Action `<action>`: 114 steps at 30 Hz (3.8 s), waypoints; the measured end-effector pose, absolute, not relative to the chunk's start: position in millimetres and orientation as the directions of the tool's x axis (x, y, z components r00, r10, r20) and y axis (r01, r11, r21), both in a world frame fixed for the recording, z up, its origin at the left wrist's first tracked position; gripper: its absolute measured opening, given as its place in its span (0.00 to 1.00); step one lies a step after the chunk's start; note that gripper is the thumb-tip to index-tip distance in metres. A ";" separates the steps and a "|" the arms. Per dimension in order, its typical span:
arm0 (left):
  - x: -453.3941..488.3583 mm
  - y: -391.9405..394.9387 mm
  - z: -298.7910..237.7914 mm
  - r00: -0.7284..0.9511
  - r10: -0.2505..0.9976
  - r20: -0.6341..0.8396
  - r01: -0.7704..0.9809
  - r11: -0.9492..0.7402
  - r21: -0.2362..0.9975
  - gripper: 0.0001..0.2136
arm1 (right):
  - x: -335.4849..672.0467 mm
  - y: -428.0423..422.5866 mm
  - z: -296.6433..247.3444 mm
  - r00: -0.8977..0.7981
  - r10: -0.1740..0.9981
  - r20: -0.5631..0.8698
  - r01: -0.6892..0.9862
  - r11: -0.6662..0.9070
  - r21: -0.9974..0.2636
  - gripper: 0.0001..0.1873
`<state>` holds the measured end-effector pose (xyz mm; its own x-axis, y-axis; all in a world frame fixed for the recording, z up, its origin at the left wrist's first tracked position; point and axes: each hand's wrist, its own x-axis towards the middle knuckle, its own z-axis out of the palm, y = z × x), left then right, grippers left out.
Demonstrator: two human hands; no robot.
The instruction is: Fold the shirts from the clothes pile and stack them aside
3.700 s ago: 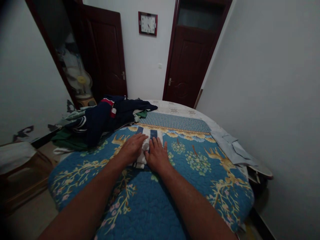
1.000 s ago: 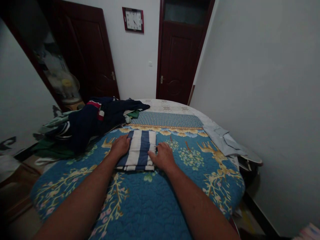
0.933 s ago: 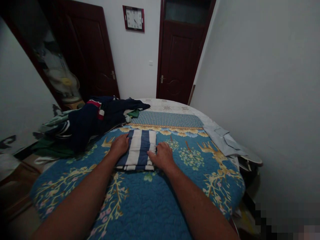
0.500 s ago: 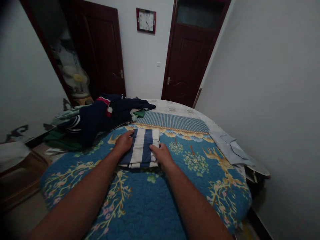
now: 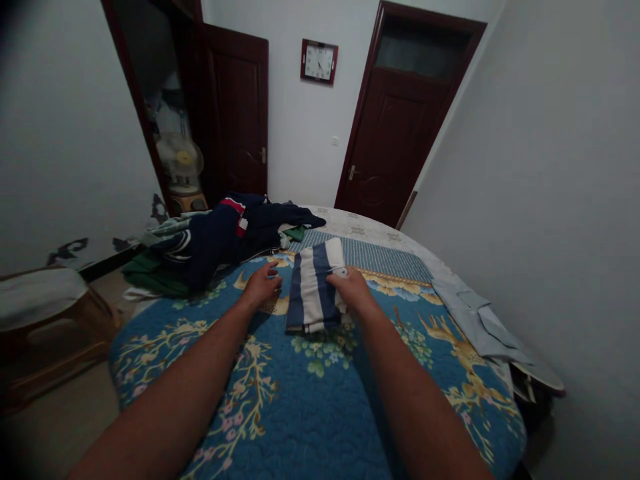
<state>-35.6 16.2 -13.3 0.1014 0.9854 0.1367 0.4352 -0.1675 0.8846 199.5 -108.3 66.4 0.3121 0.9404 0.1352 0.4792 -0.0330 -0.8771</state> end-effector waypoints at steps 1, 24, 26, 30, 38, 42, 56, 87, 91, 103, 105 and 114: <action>-34.8 16.4 -14.4 0.092 0.988 0.123 0.399 -0.150 0.905 0.29 | 206.7 -108.7 83.5 0.287 0.936 0.205 0.628 -0.022 -0.778 0.16; -23.2 -14.5 15.1 0.410 0.903 0.130 0.391 -0.303 0.869 0.22 | 233.8 -204.8 27.4 0.071 0.955 0.288 0.962 0.011 -0.271 0.31; -18.1 -18.5 15.2 0.436 0.888 0.148 0.447 -0.356 0.821 0.25 | 248.9 -195.9 34.4 0.214 0.934 0.287 0.948 -0.128 -0.290 0.25; -4.9 -25.8 8.8 0.460 0.876 0.141 0.550 -0.407 0.729 0.25 | 265.8 -179.0 30.8 0.400 0.898 0.185 0.907 -0.358 -0.222 0.20; 1.1 -24.9 5.4 0.460 0.884 0.089 0.634 -0.396 0.664 0.21 | 270.0 -166.9 -5.0 0.548 0.801 0.242 0.827 -0.474 -0.304 0.30; -7.8 -22.1 14.8 0.520 0.850 -0.091 0.607 -0.292 0.739 0.17 | 287.1 -170.8 -6.1 0.542 0.817 0.199 0.786 -0.409 -0.463 0.29; 14.2 -8.0 0.9 0.361 0.928 0.091 0.755 -0.348 0.555 0.17 | 274.5 -166.6 2.0 0.508 0.849 0.143 0.841 -0.454 -0.295 0.15; -49.1 -41.6 36.0 0.714 0.685 -0.146 0.437 -0.273 0.857 0.18 | 285.2 -239.3 -0.1 0.310 0.941 -0.132 0.571 -0.296 -0.766 0.11; -40.8 -41.9 29.3 0.677 0.728 -0.106 0.372 -0.215 0.903 0.16 | 280.5 -237.3 -1.6 0.341 0.938 -0.059 0.553 -0.251 -0.795 0.11; -48.4 -42.9 32.1 0.749 0.656 -0.097 0.344 -0.259 0.903 0.14 | 279.3 -233.9 -4.2 0.433 0.894 -0.115 0.377 -0.296 -0.878 0.09; -48.2 -42.8 27.5 0.747 0.657 -0.107 0.337 -0.235 0.912 0.15 | 279.0 -233.5 -4.7 0.425 0.898 -0.112 0.371 -0.285 -0.884 0.09; -44.1 -51.9 31.8 0.731 0.668 -0.139 0.375 -0.224 0.900 0.16 | 276.3 -232.7 -3.1 0.418 0.899 -0.128 0.292 -0.266 -0.919 0.12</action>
<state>-44.1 -51.9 31.8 0.7312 0.6679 -0.1386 0.3749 -0.2237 0.8997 276.3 -232.7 -3.1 0.4180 0.8994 -0.1278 0.2918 -0.2662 -0.9187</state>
